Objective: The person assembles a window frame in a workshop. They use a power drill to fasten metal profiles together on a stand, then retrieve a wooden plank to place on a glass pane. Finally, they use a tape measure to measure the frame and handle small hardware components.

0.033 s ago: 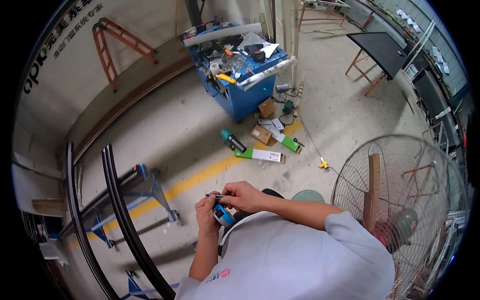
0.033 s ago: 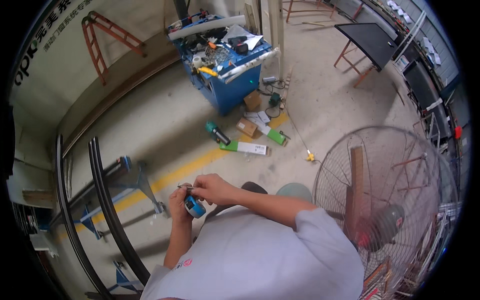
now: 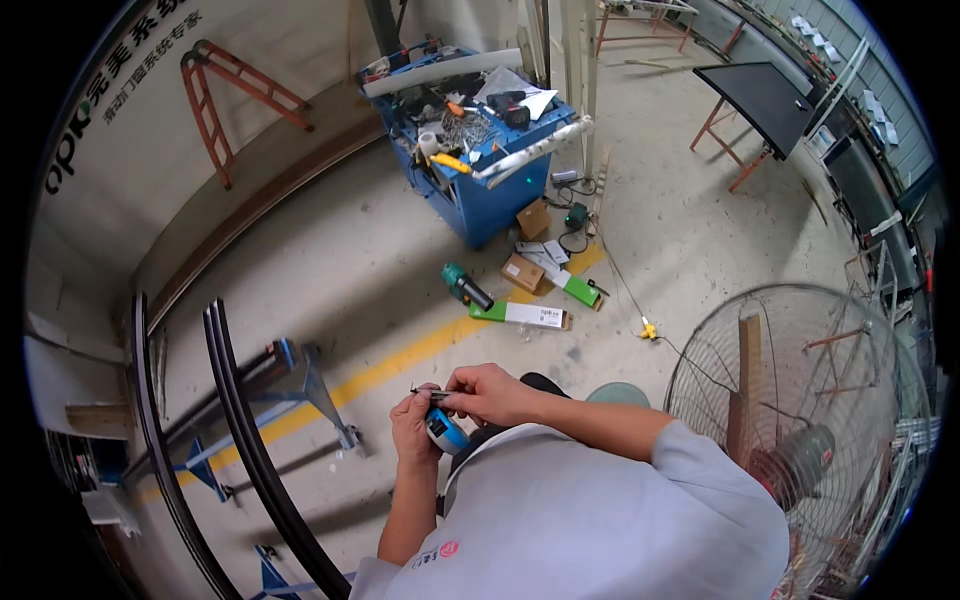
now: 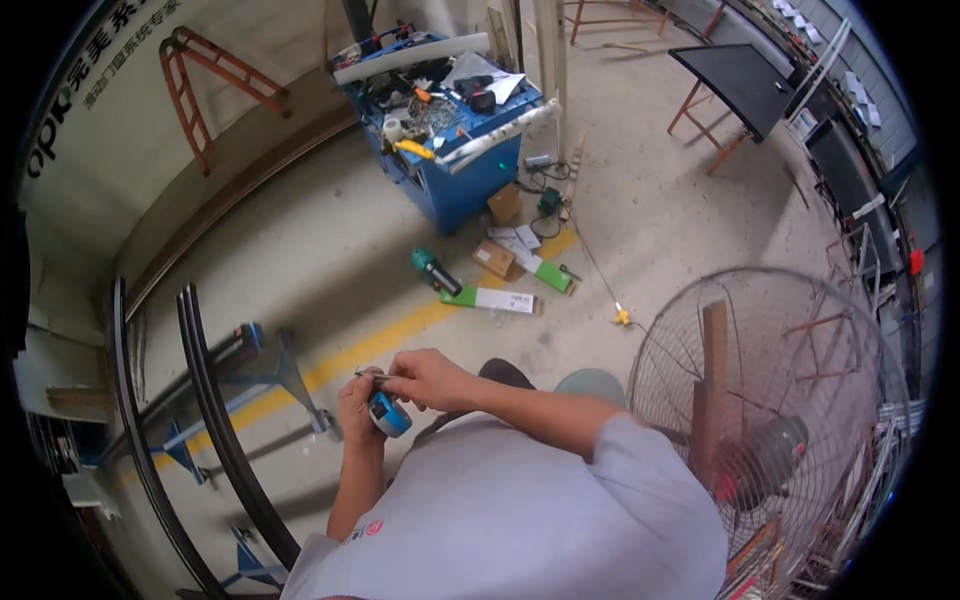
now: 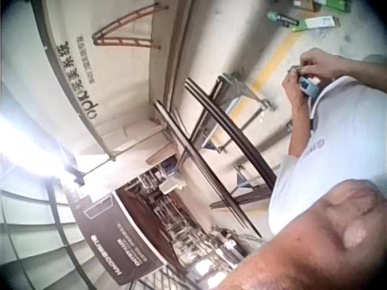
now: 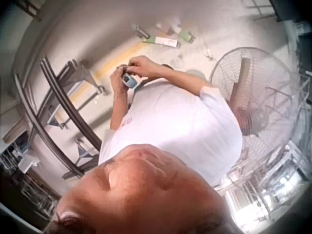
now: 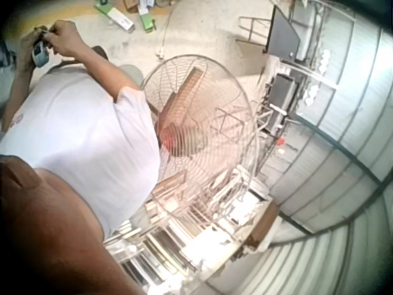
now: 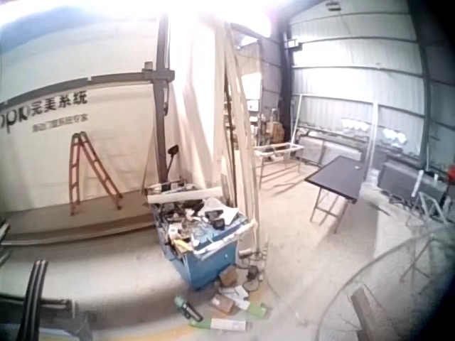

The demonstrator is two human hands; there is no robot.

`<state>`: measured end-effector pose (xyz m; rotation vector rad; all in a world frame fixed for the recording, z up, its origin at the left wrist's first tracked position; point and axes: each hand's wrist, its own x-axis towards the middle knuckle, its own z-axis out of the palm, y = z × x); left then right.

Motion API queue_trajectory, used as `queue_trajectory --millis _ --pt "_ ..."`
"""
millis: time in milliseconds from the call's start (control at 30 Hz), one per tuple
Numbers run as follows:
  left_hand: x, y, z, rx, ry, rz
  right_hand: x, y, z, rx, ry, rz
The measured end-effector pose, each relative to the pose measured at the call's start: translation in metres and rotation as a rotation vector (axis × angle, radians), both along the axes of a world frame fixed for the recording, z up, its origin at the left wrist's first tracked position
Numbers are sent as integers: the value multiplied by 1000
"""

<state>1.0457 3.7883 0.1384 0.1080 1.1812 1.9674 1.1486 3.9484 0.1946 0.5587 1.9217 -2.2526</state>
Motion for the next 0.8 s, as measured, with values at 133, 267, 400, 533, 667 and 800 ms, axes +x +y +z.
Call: queue_trajectory --millis 133,267,400,533,667,800 --pt "-56 54 13 -33 -120 124 -58 82 -6 66 53 27" --pt "-110 79 -10 -164 -210 363 -147 230 -72 511 97 -178" --pt "-128 62 -27 -227 -290 566 -256 433 -147 823 -86 -474" --pt "-122 110 2 -441 -394 649 -324 594 -183 1135 -399 -776" --pt "-131 132 -14 -529 -464 562 -359 675 -191 1408 -755 -778" --pt "-145 170 -14 -562 -514 513 -373 721 -199 1139 -858 -557"
